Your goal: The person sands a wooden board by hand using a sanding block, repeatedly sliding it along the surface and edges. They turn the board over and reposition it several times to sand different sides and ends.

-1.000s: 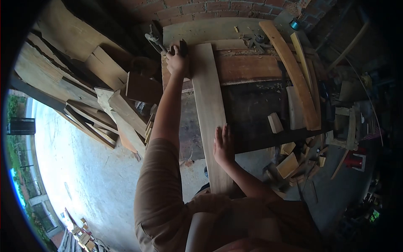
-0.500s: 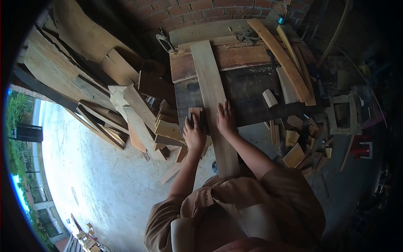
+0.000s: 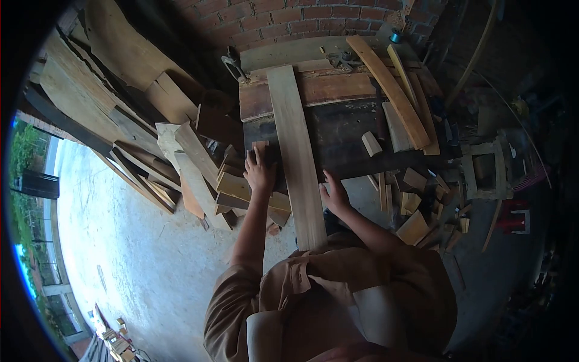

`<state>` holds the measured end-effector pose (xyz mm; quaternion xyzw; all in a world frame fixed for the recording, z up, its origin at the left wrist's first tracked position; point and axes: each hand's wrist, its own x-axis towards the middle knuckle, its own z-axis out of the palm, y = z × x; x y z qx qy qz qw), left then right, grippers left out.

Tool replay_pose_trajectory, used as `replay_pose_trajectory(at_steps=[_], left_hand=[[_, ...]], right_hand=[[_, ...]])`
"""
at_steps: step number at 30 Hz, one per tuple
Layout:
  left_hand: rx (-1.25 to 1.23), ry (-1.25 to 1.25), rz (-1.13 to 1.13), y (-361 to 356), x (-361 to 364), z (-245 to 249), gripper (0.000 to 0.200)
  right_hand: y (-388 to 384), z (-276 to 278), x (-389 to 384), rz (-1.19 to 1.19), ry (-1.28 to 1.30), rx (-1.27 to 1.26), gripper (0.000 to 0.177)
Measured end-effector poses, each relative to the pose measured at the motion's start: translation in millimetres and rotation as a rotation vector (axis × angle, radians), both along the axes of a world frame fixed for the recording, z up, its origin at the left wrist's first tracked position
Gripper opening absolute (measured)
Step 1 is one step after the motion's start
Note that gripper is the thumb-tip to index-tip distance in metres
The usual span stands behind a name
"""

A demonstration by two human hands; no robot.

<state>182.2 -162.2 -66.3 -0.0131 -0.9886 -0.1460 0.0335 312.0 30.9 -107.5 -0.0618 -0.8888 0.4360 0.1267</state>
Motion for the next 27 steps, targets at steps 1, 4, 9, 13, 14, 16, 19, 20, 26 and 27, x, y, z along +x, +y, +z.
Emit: replay_pose_trajectory(at_steps=[1, 4, 9, 13, 14, 16, 19, 20, 26, 27], left_hand=[[0.058, 0.089, -0.018, 3, 2, 10, 0.075], [0.174, 0.346, -0.101, 7, 18, 14, 0.066], [0.470, 0.133, -0.227, 3, 91, -6, 0.050], [0.484, -0.129, 0.039, 16, 126, -18, 0.061], [0.519, -0.212, 0.071, 22, 126, -21, 0.068], [0.477, -0.228, 0.116, 30, 120, -26, 0.069], [0.597, -0.715, 0.032, 29, 101, -24, 0.050], [0.599, -0.717, 0.027, 29, 100, -21, 0.050], [0.447, -0.530, -0.054, 37, 115, 11, 0.046], [0.446, -0.534, -0.055, 40, 118, 15, 0.046]], right_hand=[[7, 2, 13, 0.027, -0.127, -0.133, 0.041], [24, -53, 41, 0.041, -0.426, -0.648, 0.030], [26, -36, 25, 0.245, -0.681, -0.567, 0.035], [19, 5, -5, 0.387, -0.711, -0.173, 0.052], [20, 6, -10, 0.387, -0.727, -0.110, 0.057], [25, 7, -14, 0.409, -0.709, -0.080, 0.059], [30, 21, -19, 0.444, -0.685, -0.033, 0.064], [35, 29, -22, 0.515, -0.784, -0.135, 0.065], [44, 13, -20, 0.628, -0.880, -0.403, 0.070], [44, 7, -20, 0.639, -0.874, -0.411, 0.070]])
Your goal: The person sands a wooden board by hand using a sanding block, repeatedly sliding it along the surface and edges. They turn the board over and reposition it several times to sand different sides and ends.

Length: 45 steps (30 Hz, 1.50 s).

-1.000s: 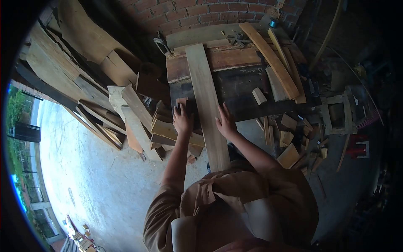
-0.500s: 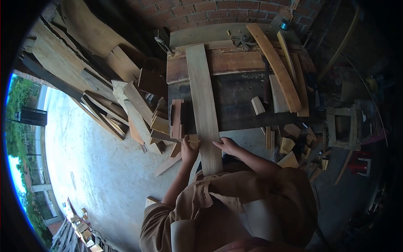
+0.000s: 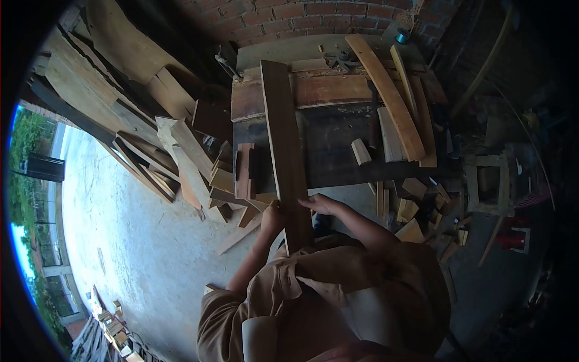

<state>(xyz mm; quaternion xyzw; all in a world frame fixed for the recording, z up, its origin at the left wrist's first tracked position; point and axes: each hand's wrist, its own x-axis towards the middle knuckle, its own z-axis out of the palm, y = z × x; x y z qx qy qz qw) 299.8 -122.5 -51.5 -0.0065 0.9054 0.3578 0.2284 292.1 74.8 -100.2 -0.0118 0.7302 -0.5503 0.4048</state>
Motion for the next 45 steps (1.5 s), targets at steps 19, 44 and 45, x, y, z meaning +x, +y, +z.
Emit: replay_pose_trajectory(at_steps=[19, 44, 45], left_hand=[[-0.150, 0.284, -0.346, 67, 6, 33, 0.083], [0.461, -0.178, 0.423, 19, 1, -89, 0.064], [0.461, -0.176, 0.421, 24, 2, -85, 0.064]], right_hand=[[7, 30, -25, -0.462, 0.452, 0.224, 0.078], [24, 5, -39, -0.522, 0.505, 0.540, 0.076], [23, 6, -43, -0.536, 0.499, 0.538, 0.075]])
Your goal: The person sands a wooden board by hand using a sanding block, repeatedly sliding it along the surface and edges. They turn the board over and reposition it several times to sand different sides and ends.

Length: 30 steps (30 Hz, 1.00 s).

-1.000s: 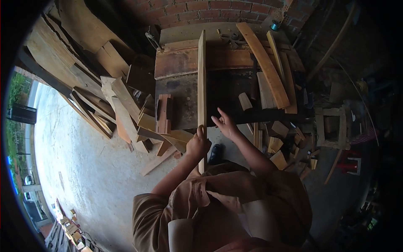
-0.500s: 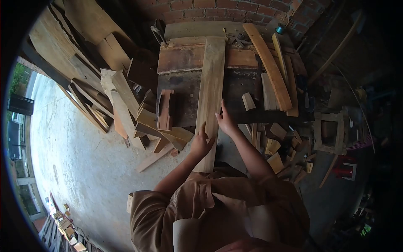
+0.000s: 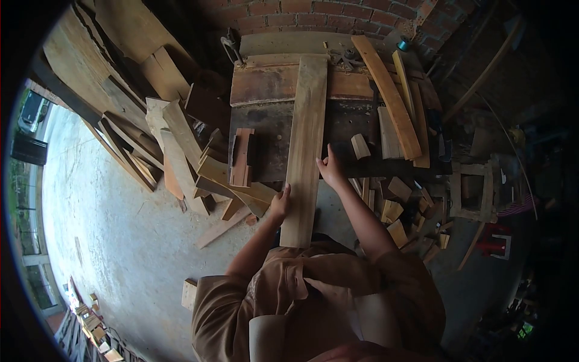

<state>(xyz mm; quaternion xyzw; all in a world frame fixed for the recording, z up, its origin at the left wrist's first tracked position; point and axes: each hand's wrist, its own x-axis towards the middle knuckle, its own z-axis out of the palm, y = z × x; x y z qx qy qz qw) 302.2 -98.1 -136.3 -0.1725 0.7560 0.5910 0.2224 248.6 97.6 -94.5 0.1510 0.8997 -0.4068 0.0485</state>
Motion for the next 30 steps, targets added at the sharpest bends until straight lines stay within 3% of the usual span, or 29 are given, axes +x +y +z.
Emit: replay_pose_trajectory(at_steps=[3, 8, 10, 14, 20, 22, 26, 28, 30], left_hand=[[-0.359, 0.266, -0.036, 14, 7, 20, 0.062], [-0.283, 0.218, 0.011, 15, 21, 15, 0.058], [-0.288, 0.259, 0.037, 13, 28, 15, 0.057], [-0.293, 0.294, 0.088, 11, 33, 16, 0.055], [-0.292, 0.239, 0.120, 6, 22, 28, 0.052], [-0.257, 0.279, 0.163, 5, 20, 30, 0.050], [-0.284, 0.291, 0.165, 6, 16, 25, 0.049], [-0.255, 0.275, 0.178, 6, 13, 18, 0.048], [-0.248, 0.290, 0.170, 6, 12, 12, 0.048]], right_hand=[[-6, -1, -11, -0.017, -0.002, 0.022, 0.075], [-4, 8, -17, 0.010, -0.153, -0.006, 0.075], [-6, 2, -16, 0.021, -0.022, 0.004, 0.078], [-12, 22, -18, 0.039, -0.093, -0.079, 0.080], [-21, 13, -34, 0.067, 0.069, -0.006, 0.082], [-26, 34, -38, 0.059, -0.187, -0.080, 0.078], [-25, 13, -48, 0.144, -0.220, -0.105, 0.070], [-34, 14, -47, 0.263, -0.005, 0.200, 0.063], [-42, 31, -40, 0.250, 0.031, 0.302, 0.058]])
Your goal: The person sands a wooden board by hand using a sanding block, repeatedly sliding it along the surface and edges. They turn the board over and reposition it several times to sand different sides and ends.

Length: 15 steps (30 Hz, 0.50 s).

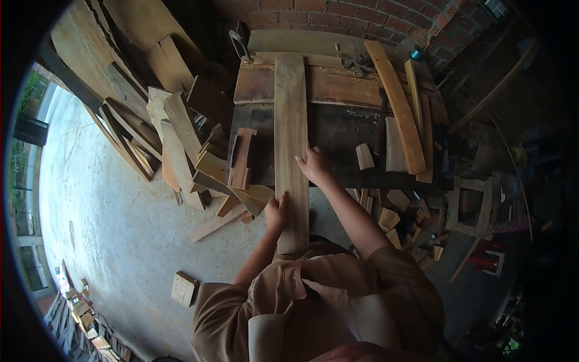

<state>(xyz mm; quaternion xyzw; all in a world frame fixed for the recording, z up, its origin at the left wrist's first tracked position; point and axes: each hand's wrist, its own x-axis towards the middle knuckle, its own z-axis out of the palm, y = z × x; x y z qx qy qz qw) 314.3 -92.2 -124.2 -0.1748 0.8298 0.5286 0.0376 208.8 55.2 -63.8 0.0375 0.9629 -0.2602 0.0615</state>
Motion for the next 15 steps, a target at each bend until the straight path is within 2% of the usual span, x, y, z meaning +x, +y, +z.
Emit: replay_pose_trajectory(at_steps=[2, 6, 15], left_hand=[[-0.004, 0.017, 0.003, -2, -1, -5, 0.048], [-0.013, 0.041, -0.036, -4, -2, -7, 0.049], [-0.102, -0.047, -0.071, -10, -2, 0, 0.047]], right_hand=[[-8, 10, 0, -0.025, -0.010, 0.028, 0.059], [-16, -3, -3, 0.038, 0.168, 0.035, 0.062], [-24, 3, -8, 0.061, 0.163, 0.099, 0.067]])
